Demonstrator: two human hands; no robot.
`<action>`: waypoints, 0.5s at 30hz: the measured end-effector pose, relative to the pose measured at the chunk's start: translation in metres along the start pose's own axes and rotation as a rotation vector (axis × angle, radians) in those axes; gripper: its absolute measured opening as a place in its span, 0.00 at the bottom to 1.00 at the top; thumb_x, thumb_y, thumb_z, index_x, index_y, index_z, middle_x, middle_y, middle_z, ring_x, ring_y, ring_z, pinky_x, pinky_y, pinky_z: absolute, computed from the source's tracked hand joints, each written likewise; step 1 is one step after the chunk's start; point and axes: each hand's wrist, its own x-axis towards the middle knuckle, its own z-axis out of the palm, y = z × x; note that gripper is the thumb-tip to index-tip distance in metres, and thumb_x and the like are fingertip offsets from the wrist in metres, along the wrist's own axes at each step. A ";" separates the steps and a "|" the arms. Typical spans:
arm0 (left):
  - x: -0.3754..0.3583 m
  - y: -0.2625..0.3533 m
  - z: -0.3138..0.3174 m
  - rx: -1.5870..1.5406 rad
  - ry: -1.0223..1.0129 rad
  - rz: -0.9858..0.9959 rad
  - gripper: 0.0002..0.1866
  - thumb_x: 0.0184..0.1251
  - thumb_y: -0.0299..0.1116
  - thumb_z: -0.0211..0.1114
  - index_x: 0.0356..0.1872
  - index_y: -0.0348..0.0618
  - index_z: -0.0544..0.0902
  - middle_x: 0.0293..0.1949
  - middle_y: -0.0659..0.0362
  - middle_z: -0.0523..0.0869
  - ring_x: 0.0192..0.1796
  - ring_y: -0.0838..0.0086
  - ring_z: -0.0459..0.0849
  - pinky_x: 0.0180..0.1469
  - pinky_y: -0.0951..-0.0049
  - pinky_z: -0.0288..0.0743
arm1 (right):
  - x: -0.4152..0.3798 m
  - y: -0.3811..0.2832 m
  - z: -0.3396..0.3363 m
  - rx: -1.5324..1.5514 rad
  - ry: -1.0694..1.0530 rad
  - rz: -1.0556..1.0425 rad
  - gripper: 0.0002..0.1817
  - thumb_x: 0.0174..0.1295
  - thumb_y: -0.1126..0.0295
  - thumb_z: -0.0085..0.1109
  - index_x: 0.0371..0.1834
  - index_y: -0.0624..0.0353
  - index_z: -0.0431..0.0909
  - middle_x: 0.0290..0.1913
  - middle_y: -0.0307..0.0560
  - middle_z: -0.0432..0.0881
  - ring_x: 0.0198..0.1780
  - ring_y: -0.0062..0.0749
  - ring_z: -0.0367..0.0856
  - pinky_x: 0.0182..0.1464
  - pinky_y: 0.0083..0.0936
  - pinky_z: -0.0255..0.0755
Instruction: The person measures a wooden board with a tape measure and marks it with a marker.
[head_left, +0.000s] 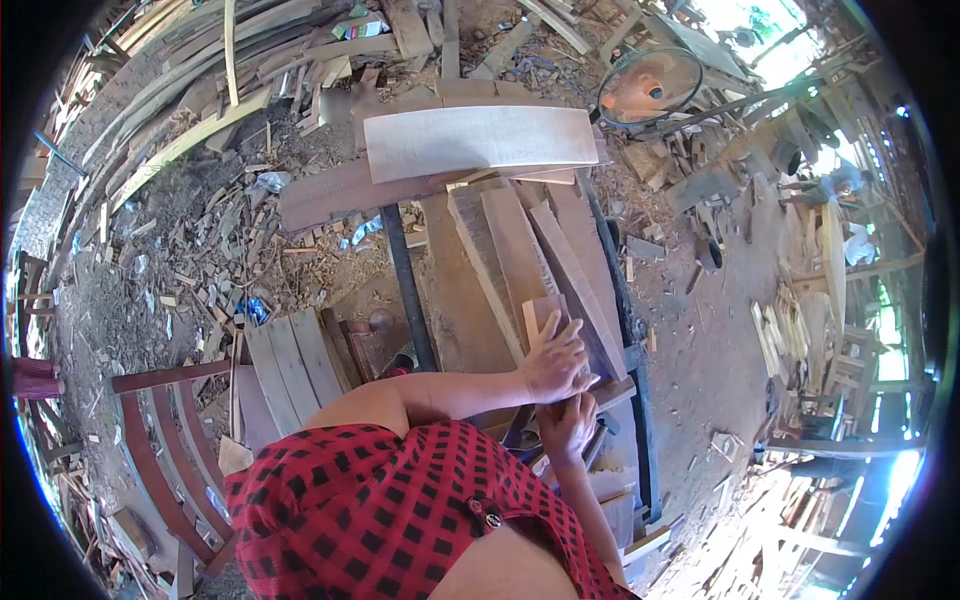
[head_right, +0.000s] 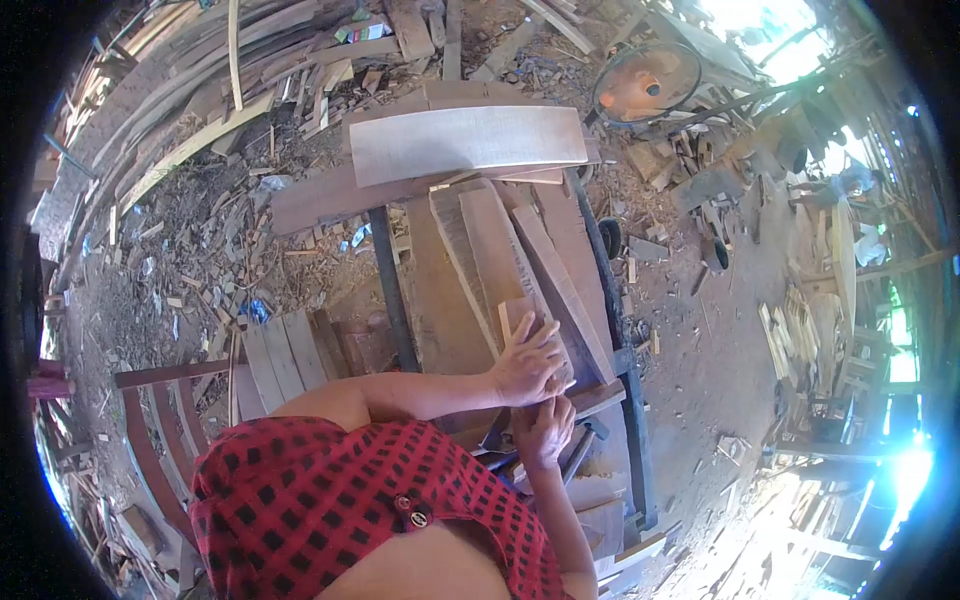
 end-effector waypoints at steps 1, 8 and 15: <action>0.000 -0.004 0.003 -0.011 -0.002 0.005 0.18 0.57 0.51 0.63 0.28 0.45 0.82 0.37 0.56 0.81 0.65 0.56 0.68 0.70 0.38 0.41 | 0.000 0.000 0.002 -0.027 -0.015 0.020 0.34 0.46 0.58 0.68 0.55 0.65 0.71 0.40 0.57 0.73 0.43 0.57 0.72 0.45 0.47 0.67; 0.053 -0.088 -0.020 0.098 -0.072 -0.041 0.22 0.59 0.55 0.59 0.29 0.44 0.85 0.40 0.53 0.82 0.66 0.58 0.67 0.70 0.39 0.40 | 0.098 -0.022 0.037 -0.027 -0.029 -0.023 0.36 0.45 0.60 0.68 0.60 0.62 0.69 0.48 0.61 0.73 0.50 0.59 0.72 0.52 0.48 0.68; 0.141 -0.219 -0.067 0.258 -0.059 -0.164 0.25 0.65 0.58 0.52 0.31 0.51 0.88 0.38 0.63 0.86 0.64 0.70 0.69 0.72 0.46 0.41 | 0.252 -0.062 0.113 -0.086 -0.058 -0.010 0.34 0.44 0.61 0.67 0.57 0.58 0.69 0.44 0.58 0.74 0.48 0.57 0.72 0.50 0.49 0.69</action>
